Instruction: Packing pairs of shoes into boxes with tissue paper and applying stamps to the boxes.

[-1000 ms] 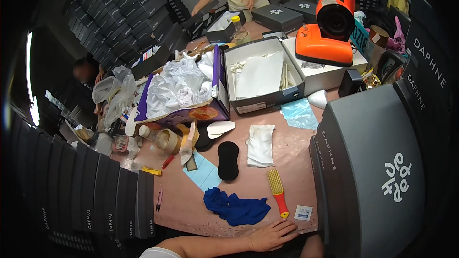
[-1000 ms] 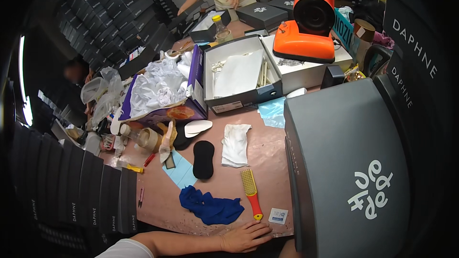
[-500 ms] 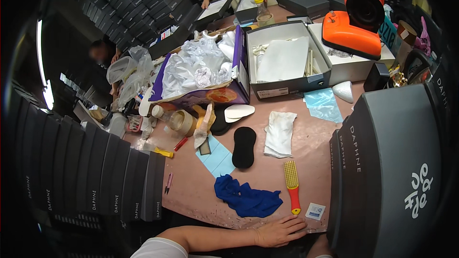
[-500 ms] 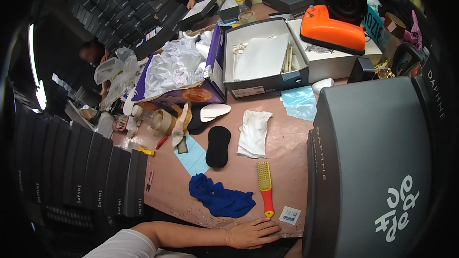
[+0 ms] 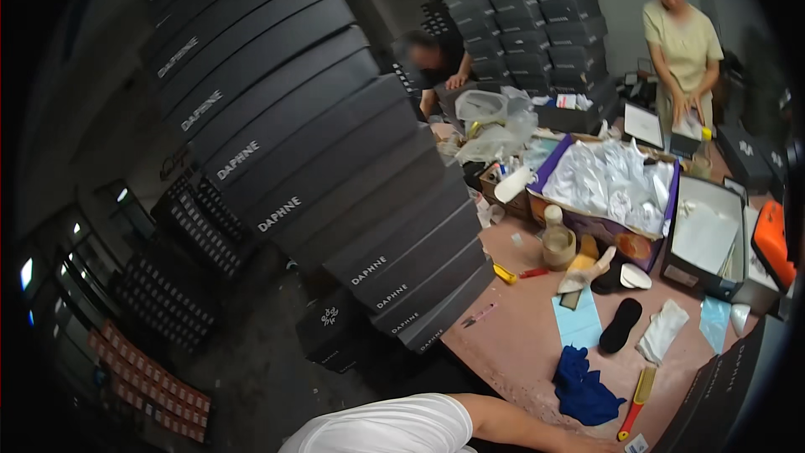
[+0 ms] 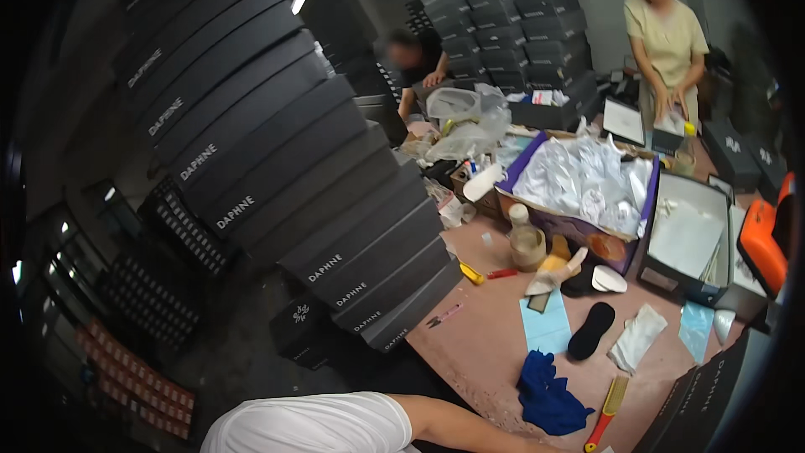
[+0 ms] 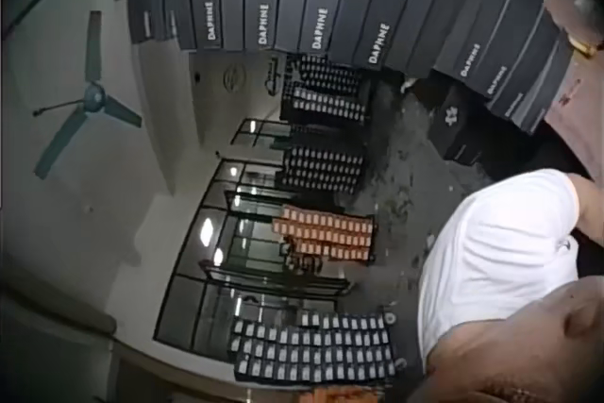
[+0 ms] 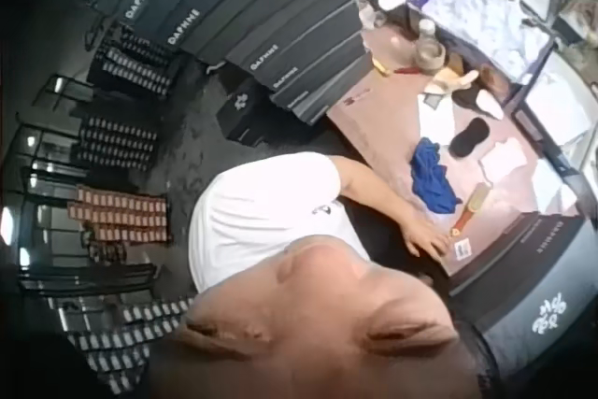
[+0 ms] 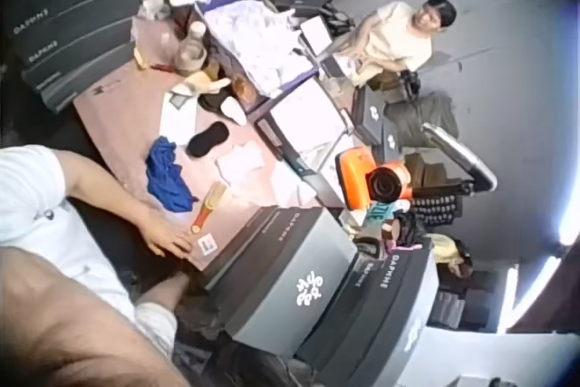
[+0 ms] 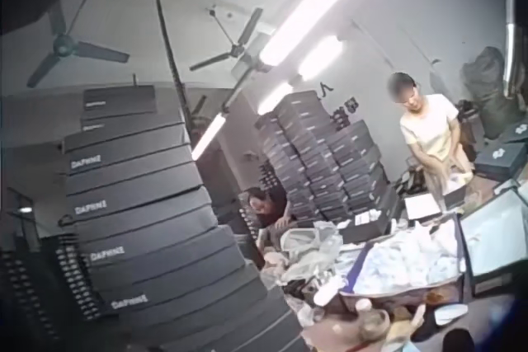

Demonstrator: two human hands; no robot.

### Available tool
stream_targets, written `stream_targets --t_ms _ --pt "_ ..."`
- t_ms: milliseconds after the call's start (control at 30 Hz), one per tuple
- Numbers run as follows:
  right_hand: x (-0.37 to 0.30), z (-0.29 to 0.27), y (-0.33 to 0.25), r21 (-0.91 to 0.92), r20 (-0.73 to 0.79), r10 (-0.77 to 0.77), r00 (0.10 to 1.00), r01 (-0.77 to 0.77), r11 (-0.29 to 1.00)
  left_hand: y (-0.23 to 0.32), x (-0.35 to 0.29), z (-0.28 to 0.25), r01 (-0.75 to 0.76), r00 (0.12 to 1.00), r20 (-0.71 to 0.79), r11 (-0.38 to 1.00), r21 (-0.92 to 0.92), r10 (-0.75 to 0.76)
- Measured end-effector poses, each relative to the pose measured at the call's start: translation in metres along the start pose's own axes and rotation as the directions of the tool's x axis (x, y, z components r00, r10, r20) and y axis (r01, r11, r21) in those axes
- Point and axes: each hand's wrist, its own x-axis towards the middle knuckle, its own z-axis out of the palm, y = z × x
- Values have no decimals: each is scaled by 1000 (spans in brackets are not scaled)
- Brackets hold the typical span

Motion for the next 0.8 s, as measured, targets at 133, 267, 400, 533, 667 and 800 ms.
stream_targets --t_ms 133,267,400,533,667,800 --pt "-42 12 -3 30 61 -13 998 11 999 73 -8 -28 94 995 0 989 -114 -95" --pt "-82 22 4 95 155 -116 981 102 990 130 -97 -57 655 753 180 748 -106 -633" --pt "-107 51 -89 -268 10 -725 689 700 662 167 -212 -89 805 586 37 587 81 -809" --pt "-140 65 -242 -250 94 -851 516 840 482 169 -286 -85 910 382 -83 359 206 -920" --pt "-260 95 -422 -249 290 -950 111 968 37 168 -274 -69 900 426 -144 402 170 -893" --pt "-397 167 -564 -177 347 -750 -563 746 -642 172 -294 -73 908 383 -63 363 210 -922"
